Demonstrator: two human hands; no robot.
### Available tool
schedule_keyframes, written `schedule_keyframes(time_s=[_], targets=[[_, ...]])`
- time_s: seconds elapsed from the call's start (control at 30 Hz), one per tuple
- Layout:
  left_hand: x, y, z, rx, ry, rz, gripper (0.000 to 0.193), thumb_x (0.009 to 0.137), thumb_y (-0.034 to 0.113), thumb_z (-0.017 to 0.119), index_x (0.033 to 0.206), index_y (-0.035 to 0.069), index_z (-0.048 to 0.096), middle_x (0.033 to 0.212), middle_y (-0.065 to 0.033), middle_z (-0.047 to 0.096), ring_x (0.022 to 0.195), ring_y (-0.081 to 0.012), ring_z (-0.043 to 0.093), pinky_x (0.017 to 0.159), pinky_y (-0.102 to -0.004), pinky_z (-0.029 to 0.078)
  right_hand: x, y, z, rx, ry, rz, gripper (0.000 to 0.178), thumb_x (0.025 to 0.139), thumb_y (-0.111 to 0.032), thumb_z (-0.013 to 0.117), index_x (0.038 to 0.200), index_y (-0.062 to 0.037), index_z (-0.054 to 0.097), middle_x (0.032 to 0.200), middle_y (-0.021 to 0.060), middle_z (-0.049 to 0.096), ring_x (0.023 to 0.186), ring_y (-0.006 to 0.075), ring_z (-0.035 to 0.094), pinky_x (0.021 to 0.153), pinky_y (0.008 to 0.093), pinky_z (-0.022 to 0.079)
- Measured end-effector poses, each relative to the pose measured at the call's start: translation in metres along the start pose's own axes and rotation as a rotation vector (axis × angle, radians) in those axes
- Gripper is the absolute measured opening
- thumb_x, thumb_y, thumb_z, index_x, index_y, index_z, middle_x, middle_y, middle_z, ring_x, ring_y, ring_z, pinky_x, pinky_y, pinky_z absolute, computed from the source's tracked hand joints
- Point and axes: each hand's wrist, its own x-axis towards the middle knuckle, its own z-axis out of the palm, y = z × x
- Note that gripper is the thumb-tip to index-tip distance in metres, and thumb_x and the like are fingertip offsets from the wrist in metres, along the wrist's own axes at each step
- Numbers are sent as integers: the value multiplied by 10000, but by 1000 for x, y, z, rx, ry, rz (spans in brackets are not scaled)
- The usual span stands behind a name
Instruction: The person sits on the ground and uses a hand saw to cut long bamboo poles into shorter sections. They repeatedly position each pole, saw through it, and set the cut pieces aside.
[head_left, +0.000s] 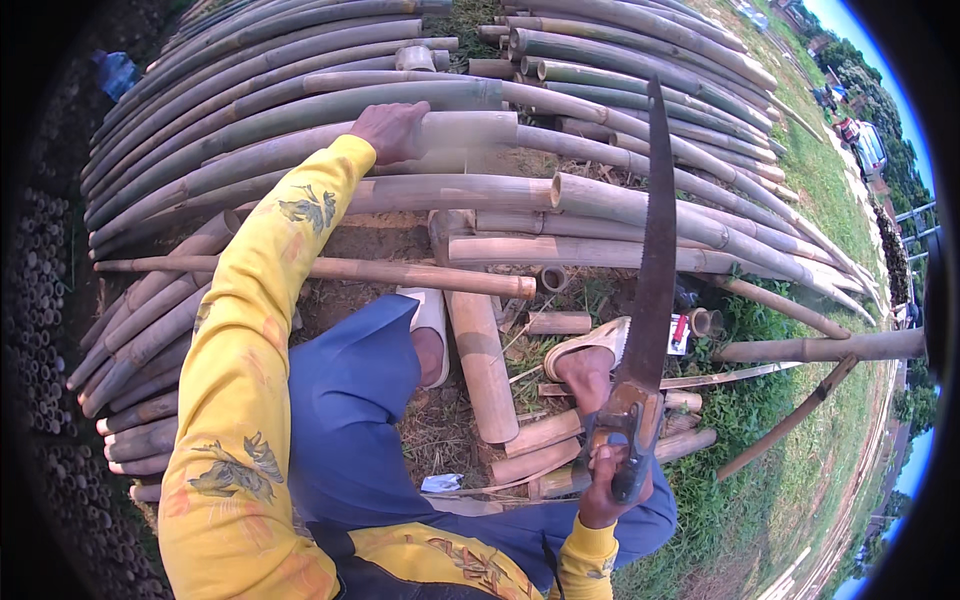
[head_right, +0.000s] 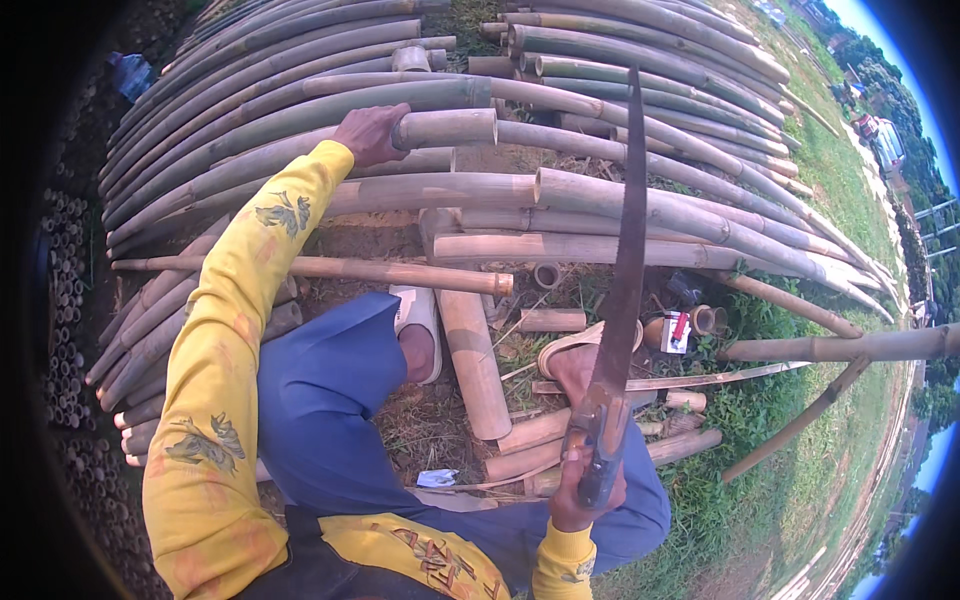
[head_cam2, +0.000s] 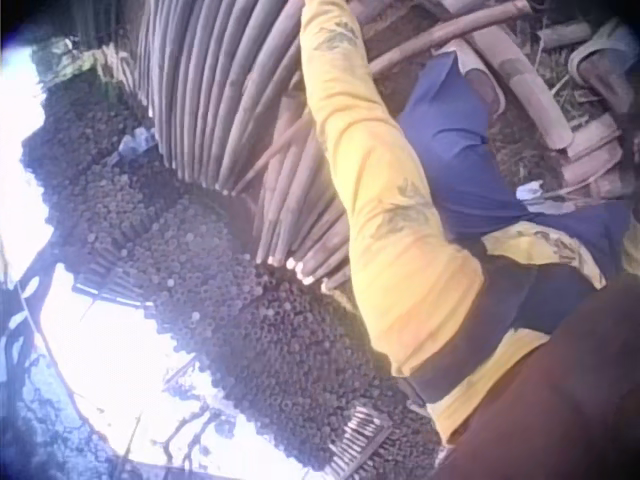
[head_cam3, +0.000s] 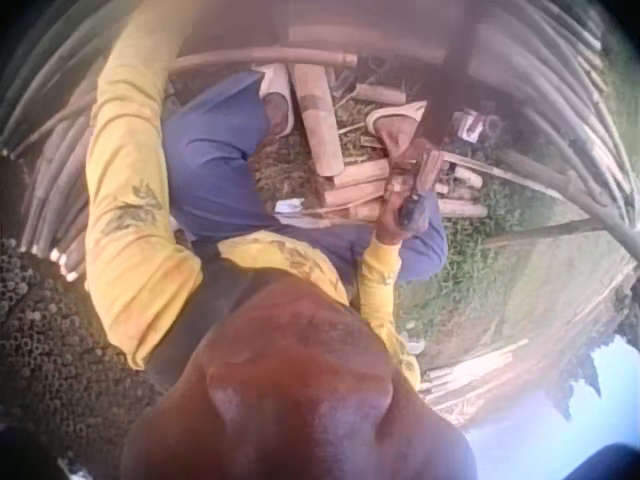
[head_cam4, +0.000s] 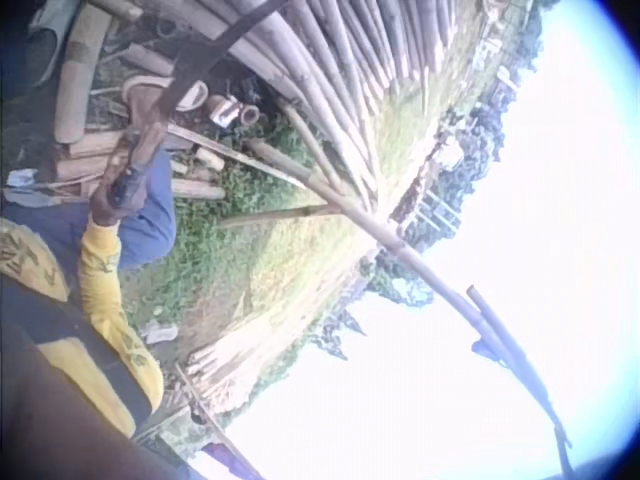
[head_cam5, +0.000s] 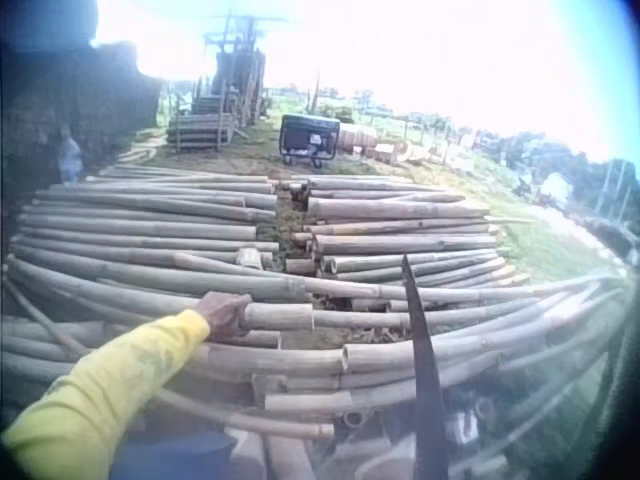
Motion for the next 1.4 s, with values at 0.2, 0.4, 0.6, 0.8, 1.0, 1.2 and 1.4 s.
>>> schedule_keyframes(time_s=[0.2,0.4,0.6,0.8,1.0,1.2,1.4], targets=[[-34,-62,-11,25,5,-137,556,775,354,830,1203,83,599,1150,-178,700,1112,-398,658,951,-503,523,11,14,-22,-85,160,11,99,906,-25,688,956,44,638,758,59,631,626,139,569,577,273,427],[-62,-102,-5,352,-84,-279,709,729,370,869,1345,148,598,1360,-131,609,1292,-312,565,1088,-487,462,17,9,-21,-44,164,51,52,925,-1,663,917,35,627,731,47,620,616,127,573,582,265,432],[-23,-97,13,202,-272,-419,780,778,109,784,1479,120,443,1396,-234,511,1331,-426,530,1069,-515,506,24,-13,-22,-1,222,83,108,907,33,668,830,0,599,709,38,603,609,112,549,598,259,434],[76,103,-21,-84,103,203,380,912,180,649,1255,30,585,1150,-209,697,1108,-387,673,941,-502,540,13,-20,-59,-117,300,66,78,904,31,661,881,6,590,745,52,616,633,112,572,598,254,454],[120,300,35,0,59,398,764,753,574,818,1179,-25,608,1142,-186,691,1084,-355,679,947,-463,529,-21,-6,-129,-409,376,6,168,901,-56,683,1039,38,682,796,88,678,660,198,636,628,336,500],[123,341,85,113,98,336,789,627,502,916,1160,10,607,1129,-175,712,1066,-318,706,930,-420,536,-67,-16,-178,-593,453,117,213,893,-82,691,1065,43,690,817,124,692,682,238,672,656,348,515],[129,337,74,-33,-97,367,585,744,348,842,1147,-15,621,1041,-231,746,994,-376,735,905,-451,568,-59,-26,-179,-541,491,153,218,881,-56,694,1075,44,694,832,120,704,708,224,683,704,329,533]])
